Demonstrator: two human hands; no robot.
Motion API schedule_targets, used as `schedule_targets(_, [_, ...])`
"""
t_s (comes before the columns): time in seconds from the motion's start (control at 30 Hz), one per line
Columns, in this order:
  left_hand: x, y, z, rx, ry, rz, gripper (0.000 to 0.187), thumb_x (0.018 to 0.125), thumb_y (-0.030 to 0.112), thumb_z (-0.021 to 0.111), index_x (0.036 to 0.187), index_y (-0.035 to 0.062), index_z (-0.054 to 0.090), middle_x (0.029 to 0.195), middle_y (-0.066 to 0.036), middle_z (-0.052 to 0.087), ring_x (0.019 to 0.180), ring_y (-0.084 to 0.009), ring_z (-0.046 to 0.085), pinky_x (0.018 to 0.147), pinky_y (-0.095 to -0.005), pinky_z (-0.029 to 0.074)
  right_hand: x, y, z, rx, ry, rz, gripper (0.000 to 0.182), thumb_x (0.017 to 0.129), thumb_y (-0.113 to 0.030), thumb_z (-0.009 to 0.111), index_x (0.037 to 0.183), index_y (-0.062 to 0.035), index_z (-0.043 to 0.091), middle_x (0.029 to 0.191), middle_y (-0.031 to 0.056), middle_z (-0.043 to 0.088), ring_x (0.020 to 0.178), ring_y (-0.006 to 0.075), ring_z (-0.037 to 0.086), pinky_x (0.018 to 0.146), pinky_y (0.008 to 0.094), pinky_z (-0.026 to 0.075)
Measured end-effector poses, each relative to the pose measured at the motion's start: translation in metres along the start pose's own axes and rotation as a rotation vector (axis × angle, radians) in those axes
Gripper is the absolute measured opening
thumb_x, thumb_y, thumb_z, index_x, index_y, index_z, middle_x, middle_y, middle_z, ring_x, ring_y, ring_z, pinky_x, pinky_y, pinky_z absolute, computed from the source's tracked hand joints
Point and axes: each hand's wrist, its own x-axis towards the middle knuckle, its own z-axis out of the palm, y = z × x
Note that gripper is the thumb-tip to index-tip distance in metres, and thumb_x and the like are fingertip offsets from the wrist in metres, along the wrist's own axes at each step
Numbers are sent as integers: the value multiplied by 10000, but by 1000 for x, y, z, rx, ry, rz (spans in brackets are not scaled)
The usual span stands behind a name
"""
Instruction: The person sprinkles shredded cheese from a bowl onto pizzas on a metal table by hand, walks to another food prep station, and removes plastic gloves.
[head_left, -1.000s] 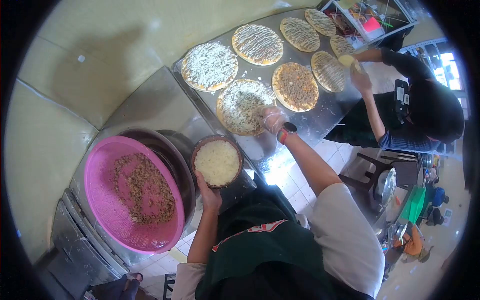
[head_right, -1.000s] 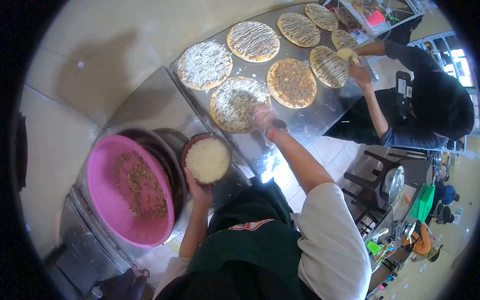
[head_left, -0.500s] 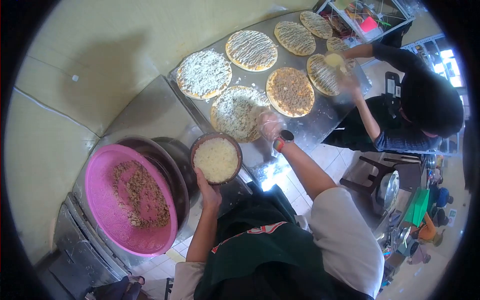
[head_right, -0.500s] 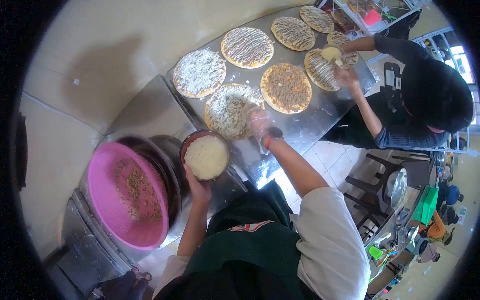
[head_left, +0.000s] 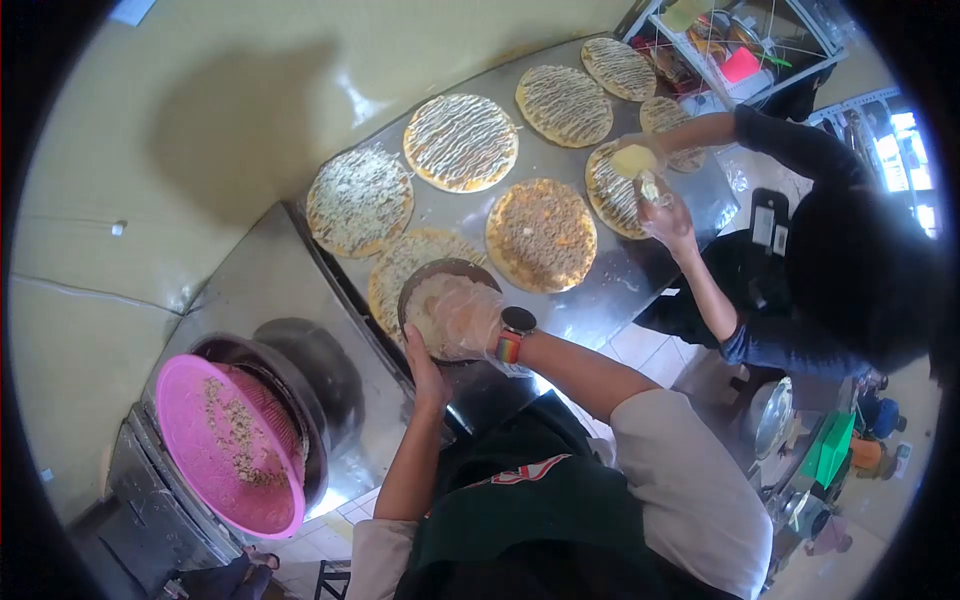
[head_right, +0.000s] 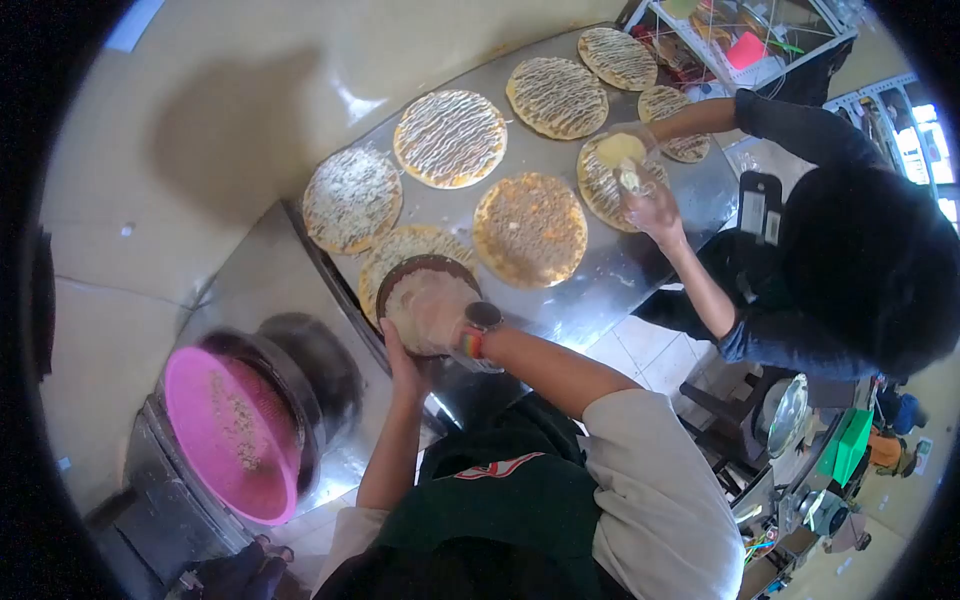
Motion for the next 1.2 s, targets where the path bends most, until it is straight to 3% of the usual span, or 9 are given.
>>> schedule_targets(0.27, [59,-6,60,93,11,53,618,834,519,304,1229,44,295,1210,-93,391,1114,-220,378,933,-355,294,24,100,-41,616,327,-294,403,702,-297,569,977,-5,537,893,152,580,853,273,553,740,343,428])
schedule_targets(0.3, [67,-6,63,81,-24,95,617,836,517,299,1233,45,288,1217,-91,384,1121,-219,371,941,-353,284,28,111,-47,616,324,-297,403,702,-297,569,977,-5,537,893,152,580,853,273,553,740,343,428])
schedule_targets(0.37, [84,-6,68,88,-8,121,620,836,518,296,1240,48,280,1227,-88,373,1127,-217,363,948,-350,274,39,128,-56,1459,-22,-50,410,715,-301,589,995,-7,532,937,106,570,880,200,540,736,295,426])
schedule_targets(0.5, [102,-2,68,73,68,182,627,833,525,295,1254,63,263,1252,-83,344,1150,-213,332,964,-345,251,55,137,-106,1707,-33,-73,366,732,-229,589,1018,-15,512,949,65,560,871,155,527,716,260,424])
schedule_targets(0.6, [100,7,58,83,132,230,623,831,527,293,1255,72,265,1258,-79,336,1155,-209,325,961,-344,255,66,151,-124,1699,311,-72,282,716,-170,593,956,-30,545,936,67,565,842,167,526,713,279,422])
schedule_targets(0.67, [88,16,55,71,172,245,620,831,528,290,1257,78,263,1256,-76,338,1156,-208,323,959,-347,257,130,209,-94,1515,396,-35,278,686,-212,598,884,-17,575,887,71,581,825,176,532,725,285,420])
schedule_targets(0.73, [73,25,49,60,212,263,617,831,528,286,1258,84,261,1254,-73,340,1157,-208,322,957,-350,260,160,228,-106,345,408,249,284,694,-241,564,885,-32,588,852,96,603,815,203,560,729,291,430])
schedule_targets(0.8, [58,31,39,66,249,300,619,829,533,284,1258,88,261,1259,-69,329,1156,-217,321,951,-361,266,190,240,-108,-41,538,415,278,716,-286,521,876,-75,608,845,122,606,809,240,576,721,299,444])
schedule_targets(1.2, [29,40,5,21,286,327,635,818,543,308,1257,88,260,1266,-62,316,1156,-220,310,959,-370,236,261,194,-112,-401,436,151,208,732,-191,471,808,-81,631,851,116,606,821,241,587,684,331,468])
